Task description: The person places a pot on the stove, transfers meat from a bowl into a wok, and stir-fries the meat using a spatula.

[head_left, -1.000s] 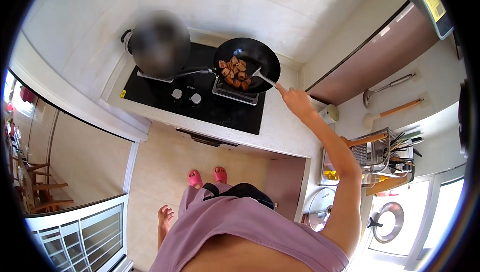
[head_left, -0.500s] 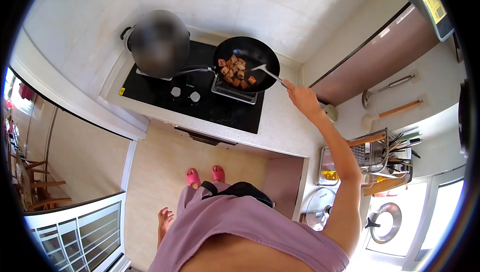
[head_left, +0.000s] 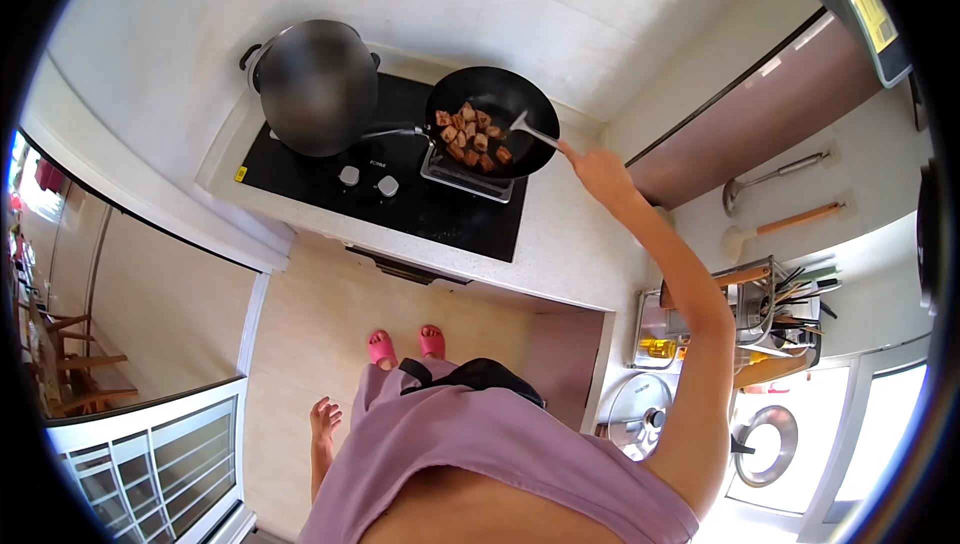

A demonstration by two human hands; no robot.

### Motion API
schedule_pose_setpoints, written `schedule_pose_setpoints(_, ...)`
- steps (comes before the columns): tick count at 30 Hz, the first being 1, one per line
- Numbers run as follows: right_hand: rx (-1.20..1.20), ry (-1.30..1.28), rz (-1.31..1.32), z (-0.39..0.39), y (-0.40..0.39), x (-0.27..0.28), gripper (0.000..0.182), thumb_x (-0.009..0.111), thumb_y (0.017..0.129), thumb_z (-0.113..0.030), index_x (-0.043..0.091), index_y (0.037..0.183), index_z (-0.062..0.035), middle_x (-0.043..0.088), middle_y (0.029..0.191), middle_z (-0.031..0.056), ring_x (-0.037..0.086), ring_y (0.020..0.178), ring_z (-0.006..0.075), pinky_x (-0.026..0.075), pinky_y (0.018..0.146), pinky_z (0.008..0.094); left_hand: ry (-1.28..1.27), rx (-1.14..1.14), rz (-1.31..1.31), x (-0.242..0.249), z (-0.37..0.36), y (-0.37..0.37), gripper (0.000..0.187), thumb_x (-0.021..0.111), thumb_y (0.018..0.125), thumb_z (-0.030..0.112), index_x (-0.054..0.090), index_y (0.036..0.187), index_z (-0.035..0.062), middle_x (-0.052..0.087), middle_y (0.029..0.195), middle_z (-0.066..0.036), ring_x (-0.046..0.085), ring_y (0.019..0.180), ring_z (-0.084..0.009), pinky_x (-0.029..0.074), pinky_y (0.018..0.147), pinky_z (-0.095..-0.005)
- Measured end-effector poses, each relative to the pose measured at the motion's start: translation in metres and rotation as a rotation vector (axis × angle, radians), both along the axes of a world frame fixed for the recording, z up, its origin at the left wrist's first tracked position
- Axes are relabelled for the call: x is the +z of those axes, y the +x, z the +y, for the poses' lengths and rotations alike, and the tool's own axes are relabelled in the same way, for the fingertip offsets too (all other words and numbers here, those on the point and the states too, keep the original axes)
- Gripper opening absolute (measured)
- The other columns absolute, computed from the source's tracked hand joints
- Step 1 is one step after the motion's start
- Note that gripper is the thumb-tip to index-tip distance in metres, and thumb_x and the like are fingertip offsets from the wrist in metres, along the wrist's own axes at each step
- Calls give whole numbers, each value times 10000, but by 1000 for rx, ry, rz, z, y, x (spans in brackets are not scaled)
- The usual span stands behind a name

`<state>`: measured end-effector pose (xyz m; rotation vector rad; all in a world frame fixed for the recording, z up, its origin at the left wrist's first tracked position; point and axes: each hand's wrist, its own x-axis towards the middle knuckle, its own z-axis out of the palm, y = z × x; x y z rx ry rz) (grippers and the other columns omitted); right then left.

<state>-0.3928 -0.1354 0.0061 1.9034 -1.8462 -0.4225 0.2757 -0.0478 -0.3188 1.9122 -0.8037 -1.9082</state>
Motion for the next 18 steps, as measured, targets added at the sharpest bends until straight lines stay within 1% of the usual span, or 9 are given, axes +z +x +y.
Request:
schedule_pose_setpoints(2, -145, 62, 69, 16, -4, -1, 503, 512, 777, -79, 430, 1271, -127, 556, 601, 60, 575, 520, 223, 468, 460, 332, -4, -51, 18, -2, 9, 0, 389, 461, 888, 228, 394, 1244, 88, 546, 1077, -165, 579, 910, -294, 476, 755, -404)
schedule_pose_setpoints(3, -148, 63, 73, 20, -8, -5, 503, 512, 777, -79, 430, 1271, -127, 556, 601, 60, 575, 520, 223, 468, 460, 332, 8, -116, 12, -5, 13, 0, 380, 462, 886, 221, 400, 1237, 89, 552, 1057, -155, 582, 872, -277, 480, 728, -388)
schedule_pose_setpoints(5, -203, 39, -25, 26, -15, -15, 508, 517, 776, -89, 422, 1274, -122, 555, 582, 69, 577, 516, 229, 466, 457, 345, 22, -237, -42, -10, 15, 2, 365, 461, 874, 189, 412, 1220, 83, 560, 1002, -126, 578, 781, -229, 489, 663, -347)
schedule_pose_setpoints(8, -215, -38, -96, 28, -8, -12, 499, 516, 777, -94, 429, 1267, -119, 555, 565, 69, 583, 521, 231, 469, 461, 347, -75, -155, -9, -16, 24, 6, 365, 459, 868, 192, 417, 1216, 89, 560, 974, -111, 575, 772, -213, 490, 645, -332)
schedule_pose_setpoints(11, -212, -23, -124, 20, -12, -20, 489, 511, 783, -97, 431, 1265, -120, 559, 563, 65, 585, 518, 228, 471, 464, 347, -8, -140, -32, -26, 5, 12, 375, 452, 867, 196, 414, 1227, 96, 562, 1003, -119, 580, 799, -219, 487, 680, -348)
schedule_pose_setpoints(12, -209, -24, -128, 16, -14, -26, 489, 511, 783, -97, 431, 1265, -120, 559, 563, 65, 585, 518, 228, 471, 464, 347, -8, -136, -36, -22, 0, 11, 375, 452, 867, 196, 414, 1227, 96, 562, 1003, -119, 580, 799, -219, 487, 680, -348)
schedule_pose_setpoints(14, -187, -4, -100, 10, -18, -37, 479, 505, 788, -100, 436, 1262, -120, 561, 566, 68, 588, 522, 235, 473, 467, 352, 31, -27, -69, -9, -11, 6, 389, 454, 869, 211, 409, 1238, 97, 561, 1046, -128, 585, 846, -237, 480, 727, -373)
schedule_pose_setpoints(15, -181, -4, -100, 7, -18, -37, 479, 505, 788, -100, 436, 1262, -120, 561, 566, 68, 588, 522, 235, 473, 467, 352, 26, -34, -75, -7, -13, 6, 405, 465, 867, 226, 404, 1245, 93, 556, 1080, -136, 584, 888, -259, 471, 761, -394)
schedule_pose_setpoints(18, -200, -10, -137, 2, -15, -37, 469, 506, 788, -101, 448, 1254, -122, 566, 576, 71, 592, 525, 228, 475, 469, 351, 6, -44, -80, -1, -11, 5, 402, 465, 875, 236, 403, 1245, 91, 554, 1081, -141, 584, 893, -263, 472, 760, -399)
